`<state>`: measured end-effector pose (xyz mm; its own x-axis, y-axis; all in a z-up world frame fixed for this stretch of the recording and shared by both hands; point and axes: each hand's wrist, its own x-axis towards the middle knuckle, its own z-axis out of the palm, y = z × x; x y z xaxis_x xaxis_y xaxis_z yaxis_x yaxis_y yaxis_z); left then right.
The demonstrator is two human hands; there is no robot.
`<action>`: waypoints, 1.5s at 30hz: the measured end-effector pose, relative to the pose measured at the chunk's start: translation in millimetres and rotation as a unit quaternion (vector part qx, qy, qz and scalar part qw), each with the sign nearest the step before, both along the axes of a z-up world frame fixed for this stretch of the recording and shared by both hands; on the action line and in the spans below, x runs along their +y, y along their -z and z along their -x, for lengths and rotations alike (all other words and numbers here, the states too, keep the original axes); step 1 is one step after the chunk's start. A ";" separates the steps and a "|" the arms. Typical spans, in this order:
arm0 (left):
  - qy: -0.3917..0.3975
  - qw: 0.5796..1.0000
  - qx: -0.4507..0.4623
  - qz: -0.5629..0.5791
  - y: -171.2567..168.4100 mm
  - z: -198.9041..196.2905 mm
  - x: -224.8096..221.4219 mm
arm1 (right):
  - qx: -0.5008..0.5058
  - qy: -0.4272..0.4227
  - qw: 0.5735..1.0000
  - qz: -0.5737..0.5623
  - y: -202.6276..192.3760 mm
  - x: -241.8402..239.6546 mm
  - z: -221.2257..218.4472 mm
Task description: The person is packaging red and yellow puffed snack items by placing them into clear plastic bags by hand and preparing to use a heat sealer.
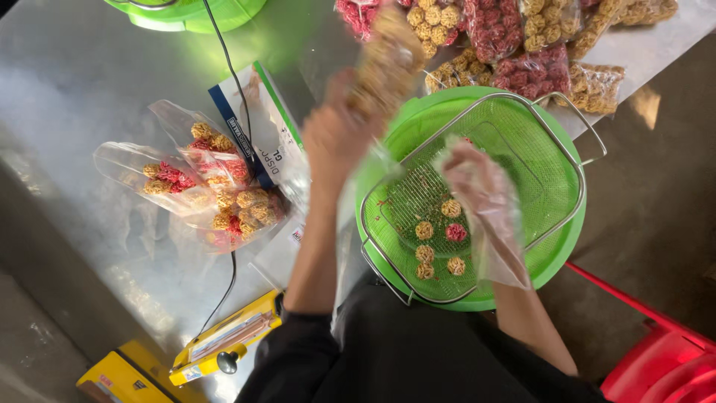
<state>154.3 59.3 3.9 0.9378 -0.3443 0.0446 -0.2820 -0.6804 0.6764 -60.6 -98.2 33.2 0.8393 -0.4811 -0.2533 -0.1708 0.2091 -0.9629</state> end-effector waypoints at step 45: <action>0.312 0.889 0.167 0.290 -73.5 101.5 -31.7 | 0.079 -0.191 0.978 0.041 21.2 -31.5 14.6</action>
